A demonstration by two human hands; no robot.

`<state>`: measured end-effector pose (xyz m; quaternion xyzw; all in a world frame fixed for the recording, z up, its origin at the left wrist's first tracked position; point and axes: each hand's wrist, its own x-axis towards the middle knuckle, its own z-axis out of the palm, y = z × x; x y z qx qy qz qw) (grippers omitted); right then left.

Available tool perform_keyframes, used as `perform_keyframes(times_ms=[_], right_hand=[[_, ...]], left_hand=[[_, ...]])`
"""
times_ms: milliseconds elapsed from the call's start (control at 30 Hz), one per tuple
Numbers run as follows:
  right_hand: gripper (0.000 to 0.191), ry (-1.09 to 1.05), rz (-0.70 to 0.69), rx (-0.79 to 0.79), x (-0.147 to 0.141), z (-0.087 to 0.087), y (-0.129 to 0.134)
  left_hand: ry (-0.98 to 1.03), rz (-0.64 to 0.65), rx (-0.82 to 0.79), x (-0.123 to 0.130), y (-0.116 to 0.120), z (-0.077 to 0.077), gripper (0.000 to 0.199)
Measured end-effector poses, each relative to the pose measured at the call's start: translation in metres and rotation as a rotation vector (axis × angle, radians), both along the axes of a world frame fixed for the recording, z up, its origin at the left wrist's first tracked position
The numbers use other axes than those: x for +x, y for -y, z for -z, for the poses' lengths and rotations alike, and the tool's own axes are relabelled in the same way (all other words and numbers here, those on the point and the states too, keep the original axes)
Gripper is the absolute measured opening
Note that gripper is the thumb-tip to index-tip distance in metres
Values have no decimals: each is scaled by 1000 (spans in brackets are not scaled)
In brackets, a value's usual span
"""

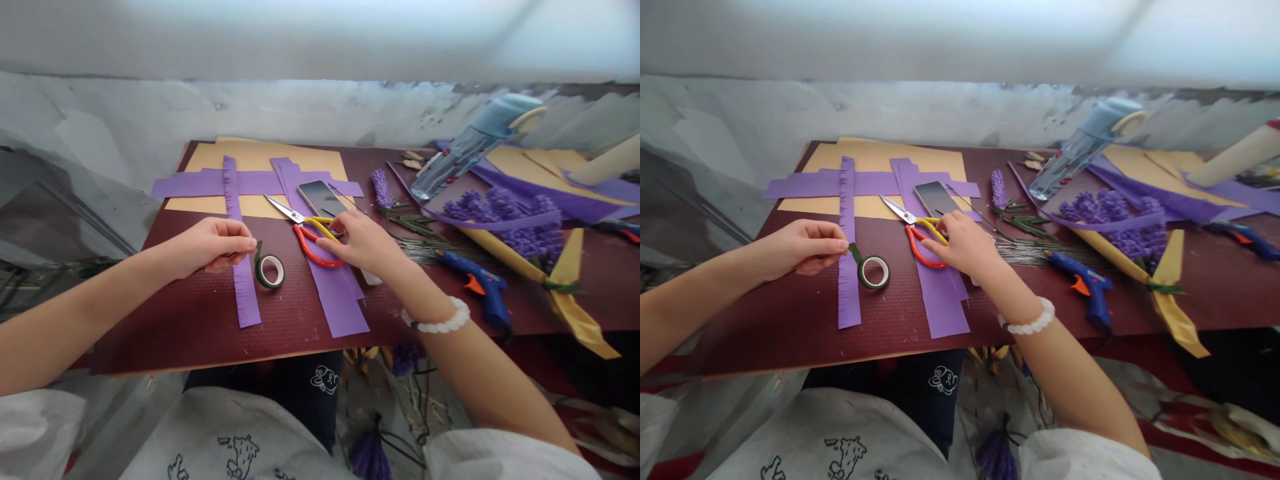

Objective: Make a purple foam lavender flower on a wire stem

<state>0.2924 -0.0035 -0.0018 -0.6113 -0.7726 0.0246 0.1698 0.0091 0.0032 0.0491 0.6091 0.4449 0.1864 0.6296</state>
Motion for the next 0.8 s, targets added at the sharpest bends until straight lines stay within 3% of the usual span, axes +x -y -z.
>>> perform_keyframes(times_ms=[133, 267, 400, 500, 667, 800], right_hand=[[37, 168, 40, -163, -6, 4, -14], [24, 168, 41, -246, -15, 6, -24], [31, 159, 183, -154, -25, 7, -21], [32, 124, 207, -63, -25, 4, -15], [23, 135, 32, 83, -7, -8, -3], [29, 82, -119, 61, 9, -20, 9]], left_hand=[[-76, 35, 78, -4, -5, -2, 16], [-144, 18, 129, -8, -7, -2, 17], [-191, 17, 193, -12, -8, -1, 18], [-271, 39, 314, -15, -8, -1, 19], [-453, 73, 586, -21, -8, -1, 22], [-557, 110, 753, -26, -6, 1, 22]])
